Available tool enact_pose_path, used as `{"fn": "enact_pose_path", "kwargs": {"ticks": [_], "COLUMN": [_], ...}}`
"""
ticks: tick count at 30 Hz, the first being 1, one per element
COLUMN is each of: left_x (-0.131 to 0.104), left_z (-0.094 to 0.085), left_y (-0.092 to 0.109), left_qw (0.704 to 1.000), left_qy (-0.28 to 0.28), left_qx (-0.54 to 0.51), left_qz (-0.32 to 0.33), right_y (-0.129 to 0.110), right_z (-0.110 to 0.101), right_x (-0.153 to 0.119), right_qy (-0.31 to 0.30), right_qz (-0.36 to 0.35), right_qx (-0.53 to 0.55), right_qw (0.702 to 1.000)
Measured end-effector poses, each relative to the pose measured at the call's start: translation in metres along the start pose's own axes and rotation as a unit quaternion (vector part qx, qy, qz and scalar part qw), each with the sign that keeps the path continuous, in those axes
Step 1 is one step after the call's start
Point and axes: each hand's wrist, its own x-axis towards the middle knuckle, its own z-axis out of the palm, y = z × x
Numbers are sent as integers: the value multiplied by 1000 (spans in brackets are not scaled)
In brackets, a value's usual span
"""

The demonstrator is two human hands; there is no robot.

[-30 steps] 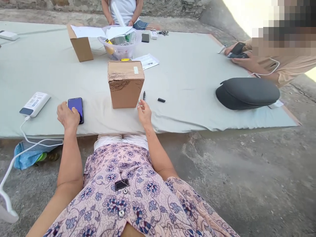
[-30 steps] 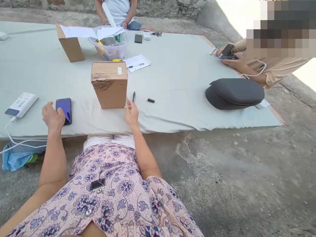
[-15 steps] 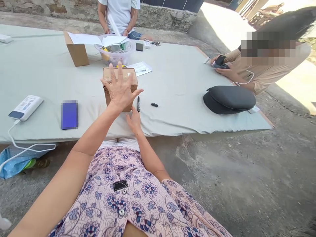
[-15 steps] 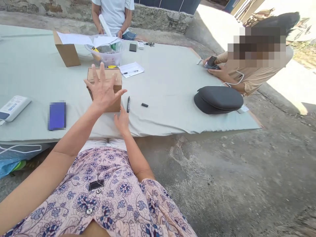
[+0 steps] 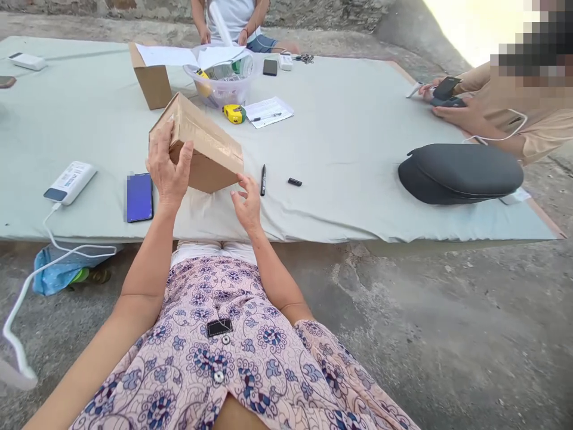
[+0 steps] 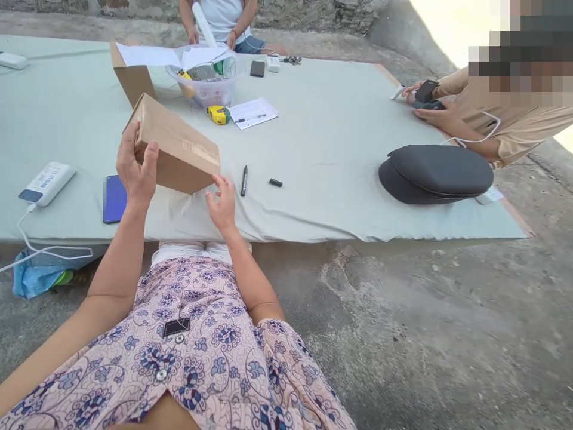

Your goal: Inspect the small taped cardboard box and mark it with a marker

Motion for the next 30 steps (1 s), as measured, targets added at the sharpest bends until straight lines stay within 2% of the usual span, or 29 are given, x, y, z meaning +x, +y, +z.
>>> {"fn": "enact_pose_path", "kwargs": {"ticks": [2, 4, 7, 10, 13, 16, 19, 22, 27, 30], "left_x": [-10, -22, -42, -55, -59, -58, -61, -66, -69, -68], "left_z": [-3, 1, 14, 21, 20, 22, 34, 46, 50, 48], "left_y": [-14, -32, -58, -71, -70, -62, -54, -49, -48, -50], "left_qw": [999, 994, 984, 984, 987, 987, 988, 991, 991, 993], "left_qy": [44, 75, 78, 71, 62, 81, 109, 112, 108, 96], "left_qx": [-29, -67, -107, -103, -80, -56, -39, -12, -2, -15], "left_qz": [-6, -51, -118, -125, -124, -130, -101, -71, -73, -72], "right_y": [-12, -19, -18, -9, -3, -5, -9, -11, -13, -11], "right_z": [-9, -19, -28, -25, -17, -7, 1, 7, 2, -8], "right_x": [1, 3, 6, 6, 7, 13, 19, 23, 26, 24], "right_qy": [37, 56, 63, 80, 106, 126, 145, 158, 130, 122], "right_qz": [-37, -67, -71, -68, -84, -91, -90, -82, -29, -28], "right_qx": [-33, -60, -81, -114, -146, -150, -170, -198, -147, -113], "right_qw": [998, 994, 992, 988, 980, 976, 971, 964, 980, 986]}}
